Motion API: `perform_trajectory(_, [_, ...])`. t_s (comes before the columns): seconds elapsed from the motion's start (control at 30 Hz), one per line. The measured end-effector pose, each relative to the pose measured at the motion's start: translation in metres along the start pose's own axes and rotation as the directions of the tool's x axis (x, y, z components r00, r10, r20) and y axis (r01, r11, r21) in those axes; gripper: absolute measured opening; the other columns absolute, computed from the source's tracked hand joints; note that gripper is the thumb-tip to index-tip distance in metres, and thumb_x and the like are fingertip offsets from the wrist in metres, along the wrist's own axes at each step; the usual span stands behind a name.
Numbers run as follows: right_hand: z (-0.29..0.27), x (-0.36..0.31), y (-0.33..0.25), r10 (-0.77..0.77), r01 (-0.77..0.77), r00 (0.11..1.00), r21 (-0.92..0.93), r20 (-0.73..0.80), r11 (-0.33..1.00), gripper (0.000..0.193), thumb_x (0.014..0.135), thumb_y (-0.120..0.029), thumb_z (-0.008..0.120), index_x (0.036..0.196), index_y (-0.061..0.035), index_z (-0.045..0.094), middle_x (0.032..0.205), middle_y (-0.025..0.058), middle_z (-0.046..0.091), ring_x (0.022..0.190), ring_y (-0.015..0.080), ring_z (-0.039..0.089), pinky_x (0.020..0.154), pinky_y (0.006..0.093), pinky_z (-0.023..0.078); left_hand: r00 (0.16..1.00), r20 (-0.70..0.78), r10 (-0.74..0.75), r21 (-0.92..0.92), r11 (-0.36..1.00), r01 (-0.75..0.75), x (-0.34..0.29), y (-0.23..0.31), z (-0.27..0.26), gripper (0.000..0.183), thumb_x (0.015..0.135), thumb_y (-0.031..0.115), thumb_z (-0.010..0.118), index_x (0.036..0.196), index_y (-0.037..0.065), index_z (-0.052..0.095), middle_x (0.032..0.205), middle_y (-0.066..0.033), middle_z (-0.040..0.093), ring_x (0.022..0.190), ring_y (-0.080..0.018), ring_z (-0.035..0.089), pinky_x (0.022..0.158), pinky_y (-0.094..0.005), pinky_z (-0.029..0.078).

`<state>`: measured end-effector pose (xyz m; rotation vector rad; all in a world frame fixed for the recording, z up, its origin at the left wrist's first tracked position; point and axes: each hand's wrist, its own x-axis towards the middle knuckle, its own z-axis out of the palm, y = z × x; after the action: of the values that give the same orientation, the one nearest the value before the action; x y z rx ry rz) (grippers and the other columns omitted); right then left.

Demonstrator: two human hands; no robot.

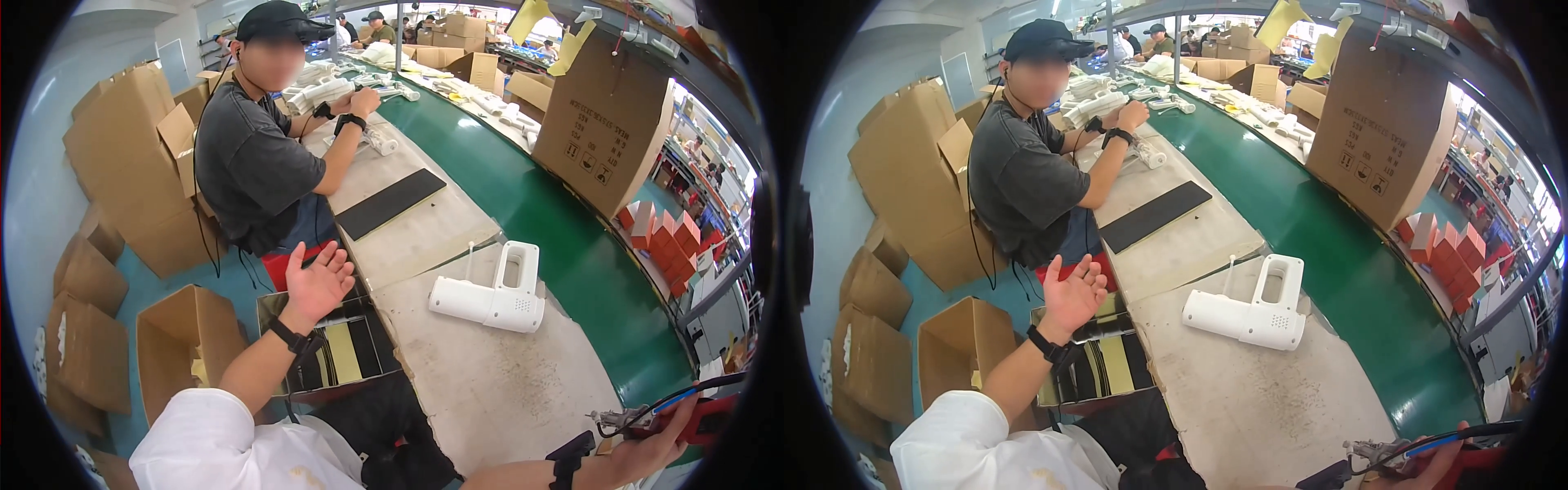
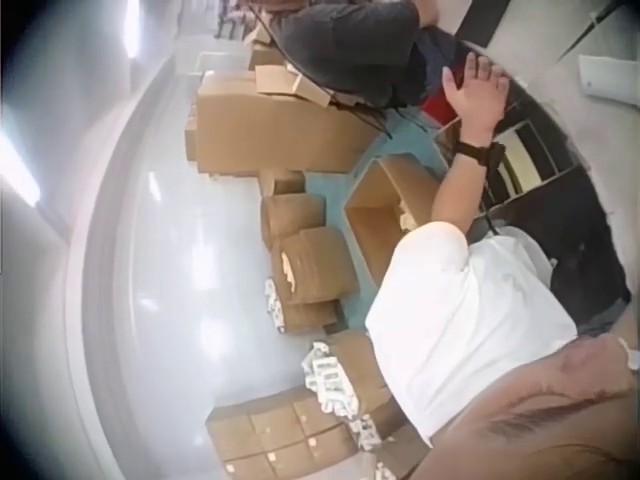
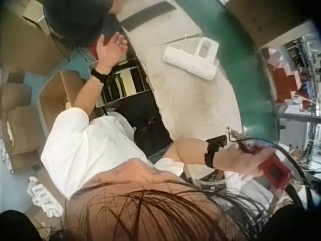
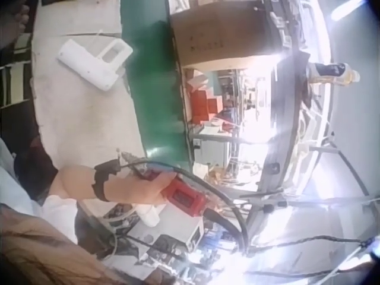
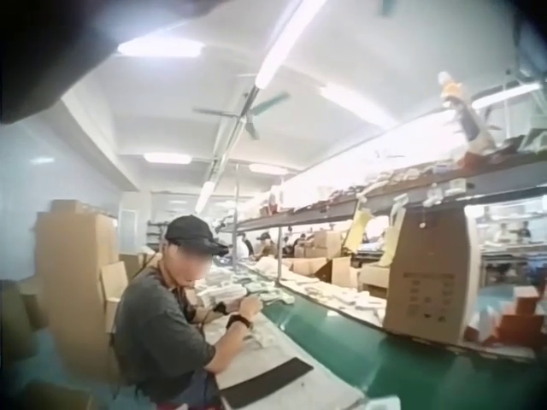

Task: The person picks up a white plastic housing, positions it on the workbench, and drives screws into it using a power screwdriver before repeating the process.

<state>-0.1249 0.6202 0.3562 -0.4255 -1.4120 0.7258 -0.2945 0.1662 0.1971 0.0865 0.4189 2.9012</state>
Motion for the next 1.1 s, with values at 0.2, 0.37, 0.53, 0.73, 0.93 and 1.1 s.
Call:
perform_trajectory(0.2, [-0.005, 0.004, 0.009, 0.391, -0.373, 0.92, 0.307, 0.004, 0.876, 0.045, 0.079, -0.031, 0.073, 0.099, 0.0067, 0.061, 0.094, 0.0091, 0.06, 0.082, 0.0147, 0.059, 0.075, 0.0263, 0.048, 0.995, 0.087, -0.044, -0.064, 0.997, 0.05, 0.018, -0.038, 0.035, 0.054, 0.089, 0.052, 0.042, 0.108, 0.006, 0.062, 0.098, -0.0085, 0.063, 0.095, -0.0288, 0.058, 0.08, -0.0428, 0.047])
perform_trajectory(0.37, [-0.001, 0.003, 0.001, 0.368, -0.36, 0.93, 0.277, 0.026, 0.891, 0.043, 0.079, -0.031, 0.074, 0.098, 0.0048, 0.061, 0.081, 0.0042, 0.056, 0.073, 0.0109, 0.054, 0.065, 0.0237, 0.044, 0.99, 0.138, 0.042, 0.936, 0.322, -0.144, 0.023, -0.076, 0.037, 0.027, 0.09, 0.029, 0.054, 0.099, 0.005, 0.063, 0.088, -0.0059, 0.064, 0.073, -0.018, 0.061, 0.066, -0.0289, 0.049])
perform_trajectory(0.53, [0.013, -0.002, -0.013, 0.307, -0.302, 0.951, 0.27, 0.021, 0.914, 0.031, 0.083, -0.026, 0.069, 0.101, -0.0013, 0.062, 0.068, -0.0035, 0.048, 0.059, 0.004, 0.04, 0.051, 0.0203, 0.027, 0.966, 0.259, -0.009, 0.953, -0.163, -0.257, 0.006, -0.1, 0.043, 0.016, 0.082, 0.011, 0.068, 0.094, 0.001, 0.065, 0.078, -0.0036, 0.065, 0.071, -0.0083, 0.059, 0.068, -0.0239, 0.048])
perform_trajectory(0.73, [0.005, -0.003, -0.018, 0.339, -0.341, 0.939, 0.249, 0.055, 0.906, 0.03, 0.086, -0.025, 0.067, 0.106, -0.0024, 0.062, 0.065, -0.0054, 0.047, 0.055, 0.001, 0.036, 0.049, 0.0191, 0.022, 0.966, 0.193, -0.172, 0.942, -0.242, -0.231, -0.011, -0.11, 0.038, 0.018, 0.085, 0.014, 0.065, 0.098, 0.002, 0.064, 0.082, -0.0021, 0.065, 0.073, -0.0076, 0.057, 0.069, -0.0237, 0.048])
perform_trajectory(0.93, [0.004, -0.006, -0.021, 0.353, -0.358, 0.933, 0.259, 0.067, 0.897, 0.034, 0.086, -0.026, 0.067, 0.109, -0.0018, 0.061, 0.064, -0.0059, 0.046, 0.055, 0.0004, 0.036, 0.049, 0.0185, 0.022, 0.348, 0.041, -0.937, 0.985, 0.096, 0.141, -0.054, -0.105, 0.029, 0.022, 0.093, 0.022, 0.058, 0.103, 0.003, 0.055, 0.084, 0.0016, 0.058, 0.074, -0.0067, 0.053, 0.066, -0.0237, 0.046])
perform_trajectory(1.1, [0.002, -0.003, -0.023, 0.344, -0.347, 0.937, 0.27, 0.061, 0.898, 0.035, 0.086, -0.026, 0.067, 0.11, -0.0017, 0.06, 0.063, -0.0062, 0.046, 0.054, 0.0, 0.036, 0.049, 0.0178, 0.021, -0.082, -0.297, -0.951, 0.946, -0.305, 0.111, -0.102, -0.07, -0.056, 0.041, 0.093, 0.042, 0.053, 0.085, 0.003, 0.059, 0.065, -0.0033, 0.057, 0.058, -0.0141, 0.057, 0.052, -0.0287, 0.047])
